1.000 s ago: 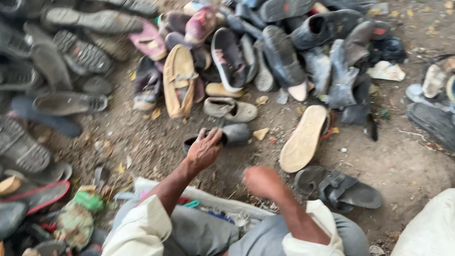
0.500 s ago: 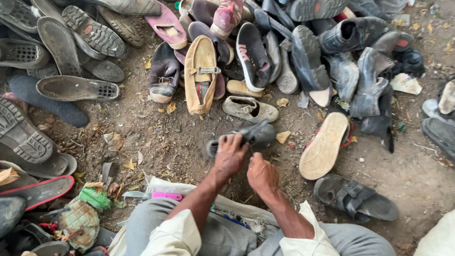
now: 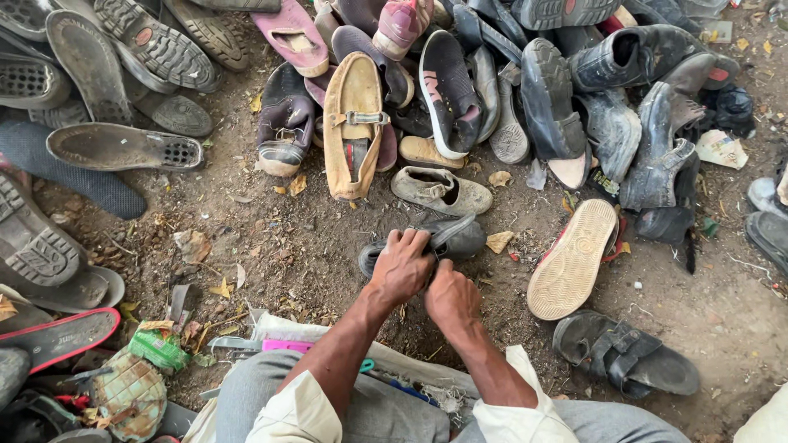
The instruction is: The person uses a small blade to trim the soles and upper edges of several shoes, then pulls a thread through a shoe's side by hand and hammers the sole with the flat of a blade.
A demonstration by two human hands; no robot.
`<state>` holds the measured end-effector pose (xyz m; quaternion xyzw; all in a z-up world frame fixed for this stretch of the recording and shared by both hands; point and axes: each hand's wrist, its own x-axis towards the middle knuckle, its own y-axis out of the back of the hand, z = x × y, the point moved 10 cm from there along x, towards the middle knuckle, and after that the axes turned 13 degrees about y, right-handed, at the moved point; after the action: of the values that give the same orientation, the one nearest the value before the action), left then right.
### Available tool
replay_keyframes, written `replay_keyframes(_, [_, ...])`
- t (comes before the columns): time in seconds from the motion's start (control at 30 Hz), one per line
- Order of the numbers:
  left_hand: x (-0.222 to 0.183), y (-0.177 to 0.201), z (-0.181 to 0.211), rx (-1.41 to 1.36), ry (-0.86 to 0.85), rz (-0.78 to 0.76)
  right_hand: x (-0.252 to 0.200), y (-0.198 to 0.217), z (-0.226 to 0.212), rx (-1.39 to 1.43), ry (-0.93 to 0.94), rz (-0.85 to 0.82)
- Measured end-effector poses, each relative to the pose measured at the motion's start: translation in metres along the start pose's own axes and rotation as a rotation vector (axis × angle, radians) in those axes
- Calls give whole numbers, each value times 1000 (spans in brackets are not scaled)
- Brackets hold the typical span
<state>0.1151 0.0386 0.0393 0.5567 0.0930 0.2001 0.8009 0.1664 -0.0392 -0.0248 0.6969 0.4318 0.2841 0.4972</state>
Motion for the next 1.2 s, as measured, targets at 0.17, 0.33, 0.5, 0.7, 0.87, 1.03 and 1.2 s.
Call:
replay_keyframes(0.17, [8, -10, -12, -20, 73, -104, -20, -18, 1, 26, -18, -74])
replay_keyframes(0.33, [13, -6, -16, -128, 115, -123, -50, -21, -6, -37, -25, -28])
replay_keyframes(0.5, [5, -7, -18, -169, 87, -116, -74, -31, 3, 127, -272, -140])
replay_keyframes(0.7, [2, -10, -11, -201, 25, -84, -16, -43, 15, 45, -65, 56])
replay_keyframes(0.87, [3, 5, -25, -347, 97, 33, -66, -50, 11, 136, -274, -93])
replay_keyframes(1.03, [12, -12, -29, -360, 138, -30, -77, -67, 25, 279, -297, -9])
replay_keyframes(1.2, [19, -26, -33, -398, 76, -43, -23, -46, 23, 447, 212, 436])
